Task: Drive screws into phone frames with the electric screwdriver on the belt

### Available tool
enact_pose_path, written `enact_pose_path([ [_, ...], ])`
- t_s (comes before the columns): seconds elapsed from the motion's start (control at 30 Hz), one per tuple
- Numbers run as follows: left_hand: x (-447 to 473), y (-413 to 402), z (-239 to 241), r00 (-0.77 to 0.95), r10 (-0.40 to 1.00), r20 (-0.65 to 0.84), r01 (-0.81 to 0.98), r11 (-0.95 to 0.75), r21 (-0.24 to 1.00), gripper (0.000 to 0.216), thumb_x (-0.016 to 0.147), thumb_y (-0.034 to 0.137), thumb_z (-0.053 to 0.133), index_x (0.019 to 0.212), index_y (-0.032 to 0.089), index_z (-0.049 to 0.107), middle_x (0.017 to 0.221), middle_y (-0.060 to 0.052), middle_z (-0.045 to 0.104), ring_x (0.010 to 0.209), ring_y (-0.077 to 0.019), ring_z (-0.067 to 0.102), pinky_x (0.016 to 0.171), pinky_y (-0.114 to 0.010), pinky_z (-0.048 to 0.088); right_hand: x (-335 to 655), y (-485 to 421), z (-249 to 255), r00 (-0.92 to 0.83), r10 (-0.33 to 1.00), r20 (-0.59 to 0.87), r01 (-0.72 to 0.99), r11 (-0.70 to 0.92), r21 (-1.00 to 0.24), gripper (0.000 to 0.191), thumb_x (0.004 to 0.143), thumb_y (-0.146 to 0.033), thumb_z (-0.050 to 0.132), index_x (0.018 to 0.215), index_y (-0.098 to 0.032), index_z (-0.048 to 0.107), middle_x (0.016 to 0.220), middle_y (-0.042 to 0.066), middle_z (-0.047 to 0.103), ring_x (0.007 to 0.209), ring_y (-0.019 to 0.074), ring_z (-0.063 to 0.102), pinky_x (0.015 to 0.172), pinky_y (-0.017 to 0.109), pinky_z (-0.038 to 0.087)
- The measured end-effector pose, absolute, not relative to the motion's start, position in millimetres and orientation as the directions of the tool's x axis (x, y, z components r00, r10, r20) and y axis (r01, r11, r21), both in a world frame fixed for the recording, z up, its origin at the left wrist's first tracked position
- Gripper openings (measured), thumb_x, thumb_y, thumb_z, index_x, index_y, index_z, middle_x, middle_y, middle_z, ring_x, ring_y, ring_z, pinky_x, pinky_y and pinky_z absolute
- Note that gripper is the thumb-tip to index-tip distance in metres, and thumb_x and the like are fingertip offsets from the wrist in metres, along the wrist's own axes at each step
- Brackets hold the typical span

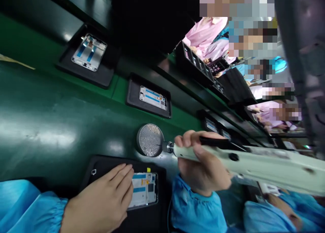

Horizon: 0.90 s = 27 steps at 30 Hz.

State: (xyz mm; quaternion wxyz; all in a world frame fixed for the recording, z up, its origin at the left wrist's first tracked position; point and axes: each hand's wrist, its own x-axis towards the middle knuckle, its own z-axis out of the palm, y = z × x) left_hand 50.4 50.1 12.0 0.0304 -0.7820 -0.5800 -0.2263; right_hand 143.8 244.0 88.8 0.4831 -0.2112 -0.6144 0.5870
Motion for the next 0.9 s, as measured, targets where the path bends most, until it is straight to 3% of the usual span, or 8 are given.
enact_pose_path([
  [0.33,52,47,8,0.289,0.882,0.372,0.909,-0.375,0.183,0.046,0.091,0.041,0.059,0.116,0.003,0.066,0.129,-0.025,0.063,0.121,-0.0387,0.059,0.110,-0.052,0.037,176,187,76,-0.704,0.680,0.203,-0.172,0.114,-0.978,0.029,0.082,-0.010,0.061,0.106,-0.024,0.065,0.079,0.000,0.055,0.074,0.0152,0.057,0.062,0.033,0.048],
  [0.9,50,49,15,0.307,0.875,0.375,0.893,-0.402,0.205,0.034,0.092,0.034,0.058,0.109,0.007,0.071,0.124,-0.022,0.067,0.116,-0.0376,0.063,0.104,-0.054,0.045,172,185,72,-0.703,0.691,0.170,-0.141,0.098,-0.985,0.028,0.081,-0.010,0.062,0.104,-0.024,0.066,0.076,-0.001,0.054,0.072,0.0144,0.054,0.059,0.031,0.046],
])
